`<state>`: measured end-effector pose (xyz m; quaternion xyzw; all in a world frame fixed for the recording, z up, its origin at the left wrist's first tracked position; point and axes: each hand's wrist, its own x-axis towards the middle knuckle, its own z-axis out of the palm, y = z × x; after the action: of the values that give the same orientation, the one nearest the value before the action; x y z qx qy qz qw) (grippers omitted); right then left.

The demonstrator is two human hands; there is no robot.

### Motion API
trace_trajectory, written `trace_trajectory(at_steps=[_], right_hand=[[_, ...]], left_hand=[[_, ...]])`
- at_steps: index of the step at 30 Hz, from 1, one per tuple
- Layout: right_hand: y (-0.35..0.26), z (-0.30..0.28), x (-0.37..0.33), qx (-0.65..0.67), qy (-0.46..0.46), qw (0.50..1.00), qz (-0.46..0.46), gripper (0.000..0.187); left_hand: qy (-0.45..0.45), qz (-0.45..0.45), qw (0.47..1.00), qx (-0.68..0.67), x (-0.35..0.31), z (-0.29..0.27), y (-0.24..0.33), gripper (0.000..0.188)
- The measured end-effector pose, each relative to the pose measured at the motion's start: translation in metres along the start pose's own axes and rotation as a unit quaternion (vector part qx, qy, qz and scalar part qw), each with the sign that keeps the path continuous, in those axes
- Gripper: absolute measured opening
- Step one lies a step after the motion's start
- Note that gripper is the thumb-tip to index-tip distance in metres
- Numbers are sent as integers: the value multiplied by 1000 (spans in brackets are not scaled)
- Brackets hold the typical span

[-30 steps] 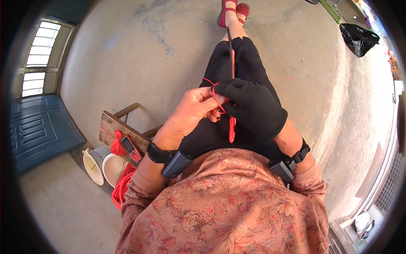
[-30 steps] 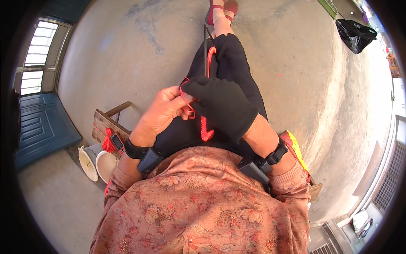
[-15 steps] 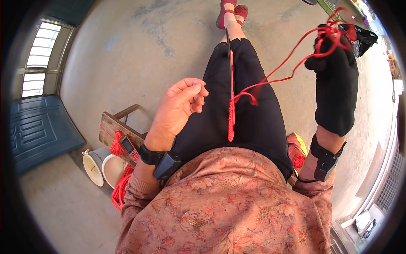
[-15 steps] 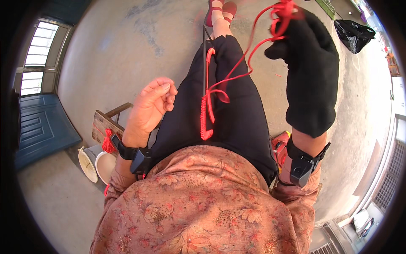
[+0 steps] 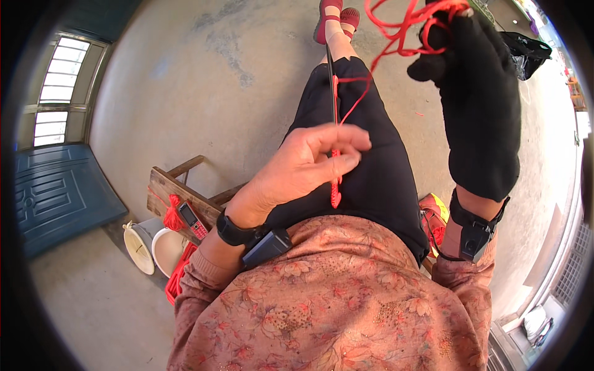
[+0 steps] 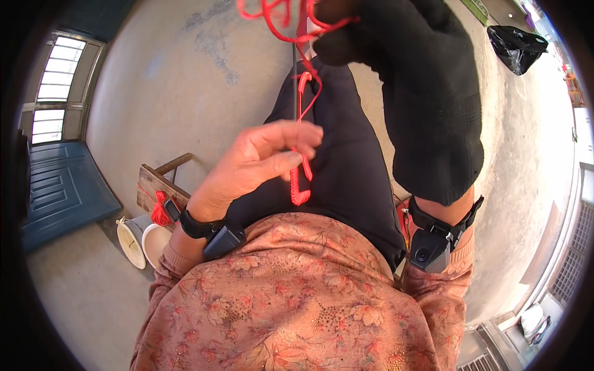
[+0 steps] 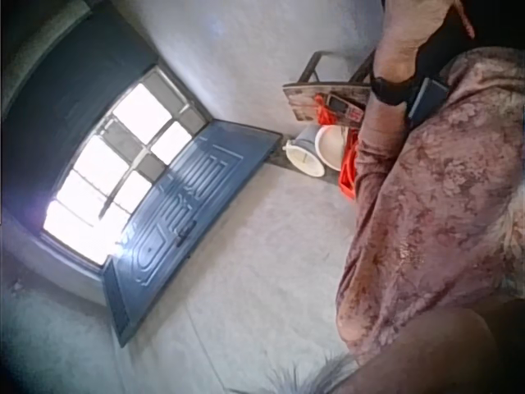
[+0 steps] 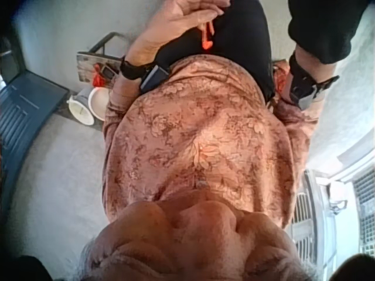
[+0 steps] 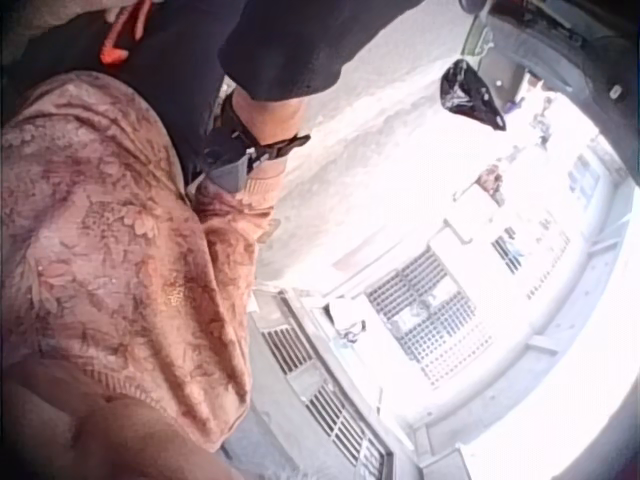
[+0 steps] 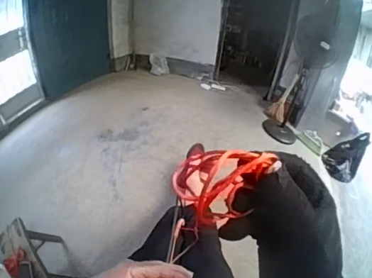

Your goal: The person is weaving a red rope around a metal frame.

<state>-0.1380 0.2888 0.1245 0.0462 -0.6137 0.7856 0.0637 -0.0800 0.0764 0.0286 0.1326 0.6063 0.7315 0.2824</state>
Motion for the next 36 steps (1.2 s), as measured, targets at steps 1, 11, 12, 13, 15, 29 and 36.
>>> trace_trajectory(at_steps=[1,11,12,13,15,29,36], right_hand=[[-4,2,-2,-17,32,999,0,28],[50,-4,-21,-319,-82,943,-46,16],[54,-1,-26,-336,-168,909,-180,16],[57,4,-31,-325,-209,906,-174,17],[61,15,-32,-378,-248,866,-214,31],[65,36,-60,-323,-449,823,-131,41],[47,23,-41,-425,-296,849,-105,36]], left_hand=[[30,11,998,59,1,-2,1,28],[193,52,979,-37,-14,-26,19,33],[171,53,982,-66,-11,-17,18,33],[141,65,983,-94,-8,-7,17,32],[187,53,976,-95,-4,2,17,28],[268,193,935,-130,-51,-34,80,29],[384,207,900,8,-61,-43,85,28]])
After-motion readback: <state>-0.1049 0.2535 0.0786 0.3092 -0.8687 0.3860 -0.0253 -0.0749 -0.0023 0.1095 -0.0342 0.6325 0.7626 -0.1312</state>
